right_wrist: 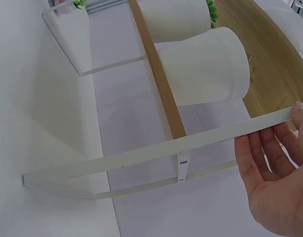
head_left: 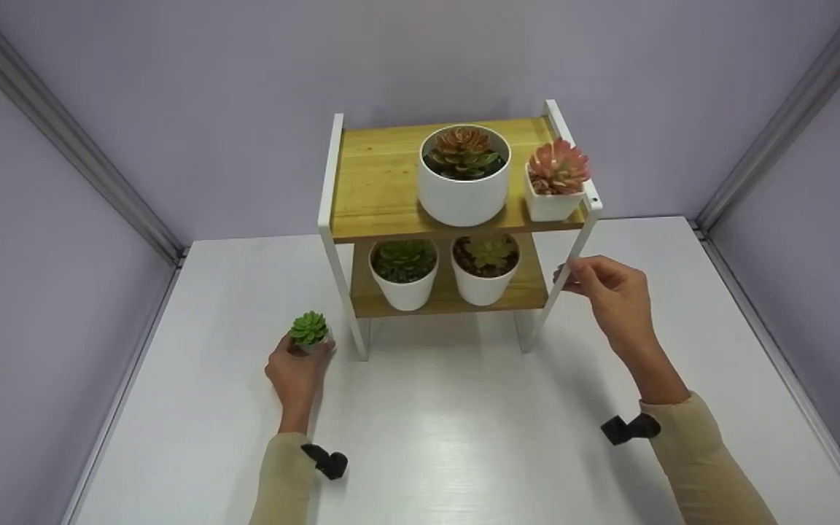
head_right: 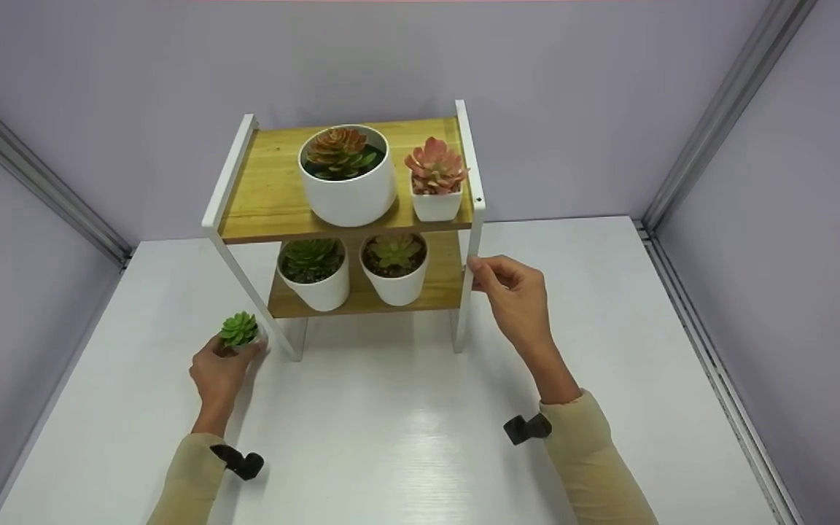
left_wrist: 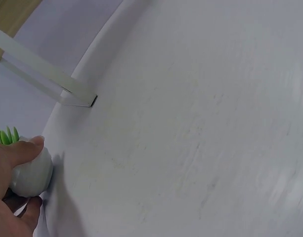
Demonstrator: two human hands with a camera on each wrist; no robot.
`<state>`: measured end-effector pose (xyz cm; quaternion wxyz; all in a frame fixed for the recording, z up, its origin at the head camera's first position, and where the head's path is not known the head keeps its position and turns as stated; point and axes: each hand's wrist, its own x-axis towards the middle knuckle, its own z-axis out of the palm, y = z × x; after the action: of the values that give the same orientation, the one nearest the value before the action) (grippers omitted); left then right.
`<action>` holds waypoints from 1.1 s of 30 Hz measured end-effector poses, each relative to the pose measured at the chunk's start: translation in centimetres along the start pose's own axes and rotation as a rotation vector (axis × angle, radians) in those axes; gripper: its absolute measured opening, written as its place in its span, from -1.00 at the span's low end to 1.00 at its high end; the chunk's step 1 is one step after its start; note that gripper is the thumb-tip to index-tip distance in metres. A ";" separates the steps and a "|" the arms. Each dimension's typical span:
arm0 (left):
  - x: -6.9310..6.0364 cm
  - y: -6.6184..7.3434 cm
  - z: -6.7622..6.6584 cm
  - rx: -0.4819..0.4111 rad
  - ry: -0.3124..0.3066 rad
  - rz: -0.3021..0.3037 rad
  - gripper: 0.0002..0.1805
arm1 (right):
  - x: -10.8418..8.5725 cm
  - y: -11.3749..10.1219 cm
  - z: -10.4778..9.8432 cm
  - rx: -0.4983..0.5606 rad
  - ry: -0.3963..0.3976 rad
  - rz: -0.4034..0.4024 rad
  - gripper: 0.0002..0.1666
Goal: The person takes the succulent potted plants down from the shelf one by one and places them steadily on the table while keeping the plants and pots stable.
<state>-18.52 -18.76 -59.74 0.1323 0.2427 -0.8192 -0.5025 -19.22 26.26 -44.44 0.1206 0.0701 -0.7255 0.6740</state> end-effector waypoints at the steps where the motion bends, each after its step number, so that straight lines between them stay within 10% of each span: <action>1: 0.0 0.0 0.0 -0.005 -0.002 -0.002 -0.26 | 0.0 0.0 0.0 -0.005 -0.001 0.002 -0.63; 33: -0.1 -0.1 0.1 -0.064 -0.011 -0.012 -0.21 | -0.1 0.0 0.0 -0.040 0.009 -0.019 -0.68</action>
<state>-18.44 -18.62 -59.86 0.1326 0.2402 -0.8019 -0.5307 -19.15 26.22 -44.46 0.1315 0.0717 -0.7374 0.6586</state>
